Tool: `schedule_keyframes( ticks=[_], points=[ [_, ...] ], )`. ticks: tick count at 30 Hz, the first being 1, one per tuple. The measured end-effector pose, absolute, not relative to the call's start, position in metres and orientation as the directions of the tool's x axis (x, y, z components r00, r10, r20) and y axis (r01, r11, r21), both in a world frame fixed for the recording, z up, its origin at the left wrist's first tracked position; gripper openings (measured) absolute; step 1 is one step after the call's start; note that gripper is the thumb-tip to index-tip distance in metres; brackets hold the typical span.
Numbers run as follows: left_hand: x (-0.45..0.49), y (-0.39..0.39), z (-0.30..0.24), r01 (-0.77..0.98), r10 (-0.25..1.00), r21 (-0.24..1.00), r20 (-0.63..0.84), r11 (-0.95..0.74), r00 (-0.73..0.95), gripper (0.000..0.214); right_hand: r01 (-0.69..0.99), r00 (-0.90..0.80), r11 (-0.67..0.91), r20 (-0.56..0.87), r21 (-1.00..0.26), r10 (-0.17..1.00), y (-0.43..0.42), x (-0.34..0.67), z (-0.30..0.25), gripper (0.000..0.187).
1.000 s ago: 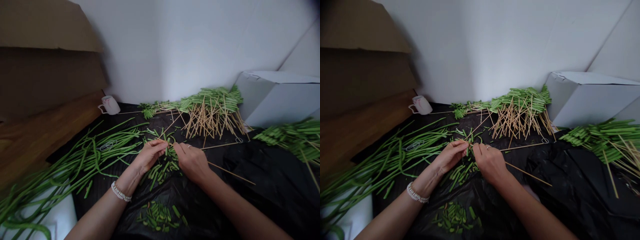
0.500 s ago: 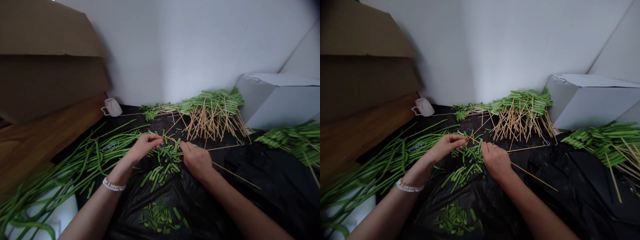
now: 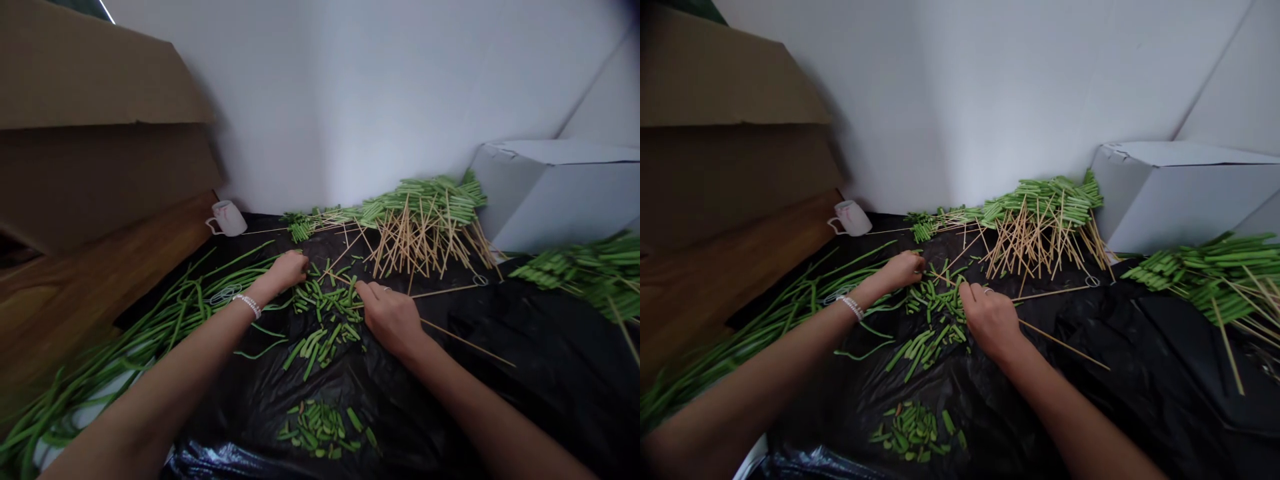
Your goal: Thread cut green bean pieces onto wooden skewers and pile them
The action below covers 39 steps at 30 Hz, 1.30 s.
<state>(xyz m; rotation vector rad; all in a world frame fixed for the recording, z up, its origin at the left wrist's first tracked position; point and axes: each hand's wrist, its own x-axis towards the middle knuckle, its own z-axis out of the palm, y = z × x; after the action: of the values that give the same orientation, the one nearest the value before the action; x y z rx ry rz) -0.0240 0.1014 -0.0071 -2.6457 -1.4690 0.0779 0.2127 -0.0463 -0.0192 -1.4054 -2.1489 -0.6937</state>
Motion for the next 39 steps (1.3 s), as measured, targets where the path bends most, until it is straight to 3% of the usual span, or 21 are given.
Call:
schedule_keyframes(
  ticks=[10, 15, 20, 25, 32, 39],
  points=[
    [-0.013, 0.112, 0.001, 0.749, 0.749, -0.081, 0.042, -0.657, 0.661, 0.028, 0.923, -0.358, 0.369, 0.602, 0.112, 0.714, -0.045, 0.214, -0.019, 0.023],
    [-0.007, 0.115, -0.003, 0.691, 0.692, -0.026, -0.031, -0.722, 0.721, 0.037, 0.926, -0.348, 0.365, 0.594, 0.097, 0.725, -0.045, 0.214, -0.020, 0.024],
    [-0.001, 0.112, -0.005, 0.711, 0.721, -0.134, -0.039, -0.690, 0.692, 0.025, 0.924, -0.350, 0.371, 0.589, 0.090, 0.729, -0.045, 0.214, -0.020, 0.024],
    [0.002, 0.114, -0.007, 0.763, 0.770, -0.125, -0.010, -0.634, 0.638, 0.027, 0.927, -0.344, 0.366, 0.578, 0.083, 0.740, -0.044, 0.215, -0.020, 0.023],
    [0.014, 0.134, 0.001, 0.887, 0.885, 0.013, 0.070, -0.462, 0.460, 0.025, 0.936, -0.310, 0.345, 0.620, 0.068, 0.721, -0.041, 0.219, -0.017, 0.023],
    [0.041, 0.141, -0.010, 0.941, 0.950, 0.166, -0.057, -0.294, 0.306, 0.020, 0.938, -0.309, 0.338, 0.628, 0.077, 0.714, -0.041, 0.220, -0.017, 0.022]
  ],
)
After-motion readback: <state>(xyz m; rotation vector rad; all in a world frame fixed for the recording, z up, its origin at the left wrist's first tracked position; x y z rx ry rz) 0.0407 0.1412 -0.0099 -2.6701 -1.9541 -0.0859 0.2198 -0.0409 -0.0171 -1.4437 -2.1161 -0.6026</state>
